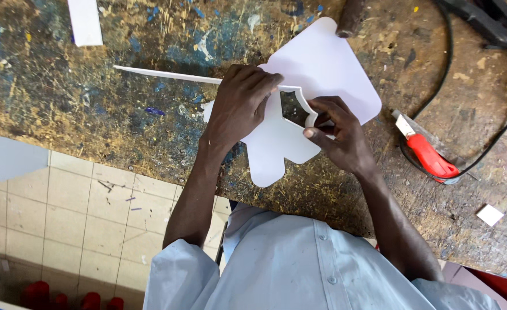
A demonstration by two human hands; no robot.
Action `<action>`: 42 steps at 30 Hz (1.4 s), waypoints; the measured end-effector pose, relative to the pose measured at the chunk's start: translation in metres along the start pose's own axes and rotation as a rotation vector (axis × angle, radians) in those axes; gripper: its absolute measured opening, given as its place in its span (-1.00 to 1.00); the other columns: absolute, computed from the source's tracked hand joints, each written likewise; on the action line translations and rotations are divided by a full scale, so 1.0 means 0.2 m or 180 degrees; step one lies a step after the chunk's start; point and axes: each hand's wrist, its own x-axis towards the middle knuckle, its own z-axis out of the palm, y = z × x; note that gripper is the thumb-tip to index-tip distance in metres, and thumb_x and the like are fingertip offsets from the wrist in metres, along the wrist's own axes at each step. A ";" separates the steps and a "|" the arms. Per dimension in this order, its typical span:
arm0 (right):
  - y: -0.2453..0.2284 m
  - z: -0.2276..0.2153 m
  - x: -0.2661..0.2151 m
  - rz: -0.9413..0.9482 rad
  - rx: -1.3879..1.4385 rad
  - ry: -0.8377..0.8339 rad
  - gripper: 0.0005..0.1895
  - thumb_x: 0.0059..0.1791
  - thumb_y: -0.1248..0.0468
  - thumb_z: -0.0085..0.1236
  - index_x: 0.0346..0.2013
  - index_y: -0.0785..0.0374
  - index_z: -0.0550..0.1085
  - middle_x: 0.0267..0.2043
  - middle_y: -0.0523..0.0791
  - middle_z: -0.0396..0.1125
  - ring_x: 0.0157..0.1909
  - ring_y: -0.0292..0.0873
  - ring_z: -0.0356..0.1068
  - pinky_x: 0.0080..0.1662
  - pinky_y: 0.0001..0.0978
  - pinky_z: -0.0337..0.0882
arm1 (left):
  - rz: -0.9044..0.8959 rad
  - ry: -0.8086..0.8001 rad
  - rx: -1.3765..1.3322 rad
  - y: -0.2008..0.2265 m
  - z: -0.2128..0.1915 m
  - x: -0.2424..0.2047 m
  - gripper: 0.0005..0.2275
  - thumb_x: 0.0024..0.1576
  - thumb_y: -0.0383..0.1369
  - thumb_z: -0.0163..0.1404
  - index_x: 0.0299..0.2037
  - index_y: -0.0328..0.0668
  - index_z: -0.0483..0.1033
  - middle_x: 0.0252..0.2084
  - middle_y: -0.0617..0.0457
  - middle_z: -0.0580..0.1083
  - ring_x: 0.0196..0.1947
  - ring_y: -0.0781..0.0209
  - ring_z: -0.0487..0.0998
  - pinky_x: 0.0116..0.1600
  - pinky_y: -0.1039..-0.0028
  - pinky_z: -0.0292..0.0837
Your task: The person assembles a white plastic letter-shaped object by applying glue to its edges and pressing pieces together. They use a hot glue gun to secure the joints and repeatedly adjust the alignment of the parts.
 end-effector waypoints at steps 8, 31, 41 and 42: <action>-0.08 -0.02 0.14 -0.0115 -0.0147 -0.0160 -0.66 0.33 0.32 0.07 0.25 0.56 0.59 0.03 0.25 0.45 -0.09 0.13 0.59 -0.24 -0.06 0.73 | 0.0283 0.0949 0.0548 -0.03 0.18 0.00 -0.85 0.38 -0.51 0.15 0.07 -0.02 0.65 -0.06 0.00 0.68 0.12 -0.02 0.69 0.29 0.04 0.46; -0.15 -0.01 0.16 -0.0093 -0.0447 -0.0301 -0.64 0.34 0.28 0.08 0.33 0.50 0.59 -0.07 0.23 0.41 -0.23 -0.02 0.51 -0.40 -0.26 0.64 | 0.0325 0.1355 0.0472 0.02 0.22 0.03 -0.79 0.28 -0.53 0.24 0.04 0.00 0.67 -0.06 0.01 0.67 0.00 -0.03 0.71 0.15 0.14 0.40; -0.01 0.02 0.15 -0.0725 -0.0730 0.0182 -0.69 0.34 0.29 0.19 0.19 0.54 0.67 -0.10 0.19 0.44 -0.24 0.02 0.49 -0.43 -0.29 0.42 | 0.0371 0.1127 0.0392 0.00 0.23 0.02 -0.74 0.21 -0.59 0.29 0.00 0.00 0.62 -0.04 0.03 0.62 0.06 -0.02 0.69 0.26 0.08 0.36; 0.01 0.02 0.15 -0.0732 -0.0730 0.0188 -0.69 0.34 0.29 0.19 0.19 0.54 0.67 -0.10 0.19 0.44 -0.24 0.02 0.49 -0.43 -0.29 0.42 | 0.0379 0.1130 0.0396 0.01 0.24 0.02 -0.74 0.21 -0.59 0.29 0.00 0.00 0.62 -0.04 0.03 0.62 0.06 -0.02 0.69 0.26 0.08 0.36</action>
